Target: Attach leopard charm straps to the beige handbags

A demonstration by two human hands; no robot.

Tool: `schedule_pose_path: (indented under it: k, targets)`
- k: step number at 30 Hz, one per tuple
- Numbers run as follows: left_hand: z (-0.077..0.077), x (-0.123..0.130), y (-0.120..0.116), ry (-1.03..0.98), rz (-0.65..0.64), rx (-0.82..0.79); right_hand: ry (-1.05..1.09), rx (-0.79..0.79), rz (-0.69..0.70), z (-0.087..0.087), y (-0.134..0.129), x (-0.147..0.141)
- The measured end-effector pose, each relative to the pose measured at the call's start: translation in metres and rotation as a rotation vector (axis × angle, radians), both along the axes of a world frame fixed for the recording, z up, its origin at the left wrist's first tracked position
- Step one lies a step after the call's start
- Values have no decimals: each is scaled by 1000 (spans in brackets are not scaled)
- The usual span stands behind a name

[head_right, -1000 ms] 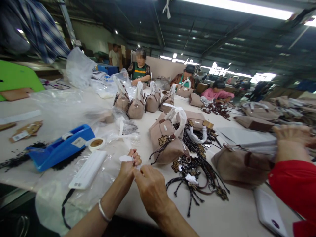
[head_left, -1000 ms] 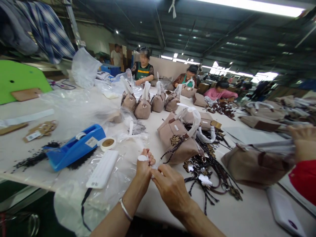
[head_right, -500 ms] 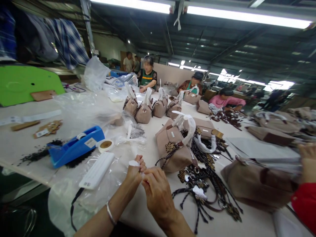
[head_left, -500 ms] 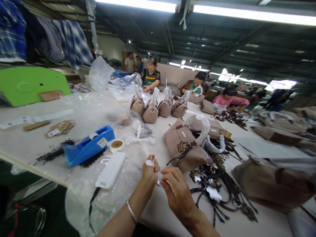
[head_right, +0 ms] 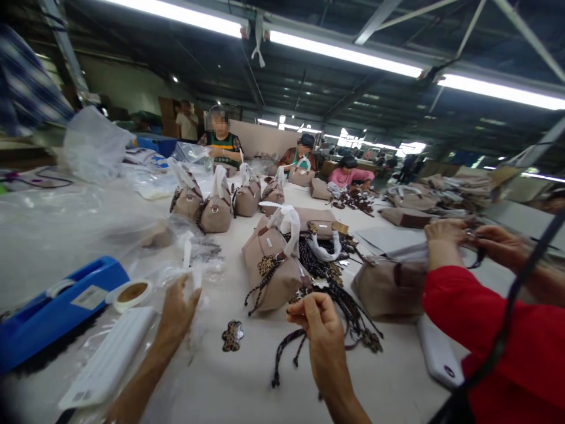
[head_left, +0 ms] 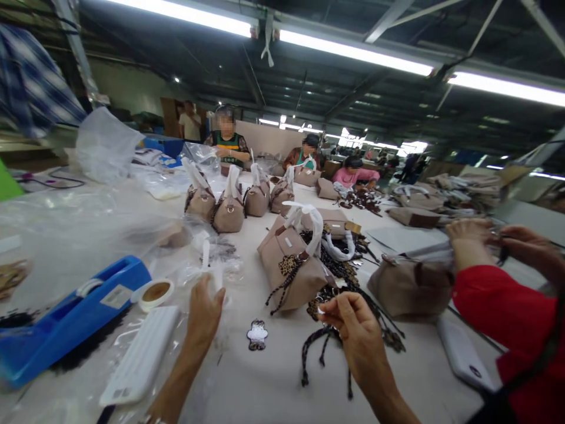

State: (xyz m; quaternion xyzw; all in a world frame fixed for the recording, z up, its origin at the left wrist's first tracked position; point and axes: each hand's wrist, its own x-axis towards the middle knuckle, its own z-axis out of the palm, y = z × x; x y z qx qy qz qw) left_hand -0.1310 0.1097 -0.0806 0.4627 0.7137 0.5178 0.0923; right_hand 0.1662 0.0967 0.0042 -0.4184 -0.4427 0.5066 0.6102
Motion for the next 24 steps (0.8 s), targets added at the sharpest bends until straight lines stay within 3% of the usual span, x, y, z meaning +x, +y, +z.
schedule_pose_path:
  k: [2,4,7,9,12,16,18,20,24]
  targets:
    - [18,18,-15,132,-30,153,-60,26,-5,-1,-1,2]
    - [38,47,-31,145,-253,190,-132,63,16,-3,-5,-3]
    - [63,92,-46,-14,-697,9,-220,120,6,-2,-11,-12]
    - [70,111,-48,-93,-847,-103,-220,134,-13,2,-13,-13]
    - [68,117,-46,-157,-846,-197,-166,96,8,8,-15,-6]
    - [65,117,-42,-99,-721,7,-145,28,68,9,-19,1]
    - [69,122,-41,-17,-825,58,-130,23,109,9,-21,0]
    - [73,128,-38,44,-935,10,-95,16,142,9,-21,-1]
    - [70,127,-29,91,-877,-21,-4,-55,180,14,-15,9]
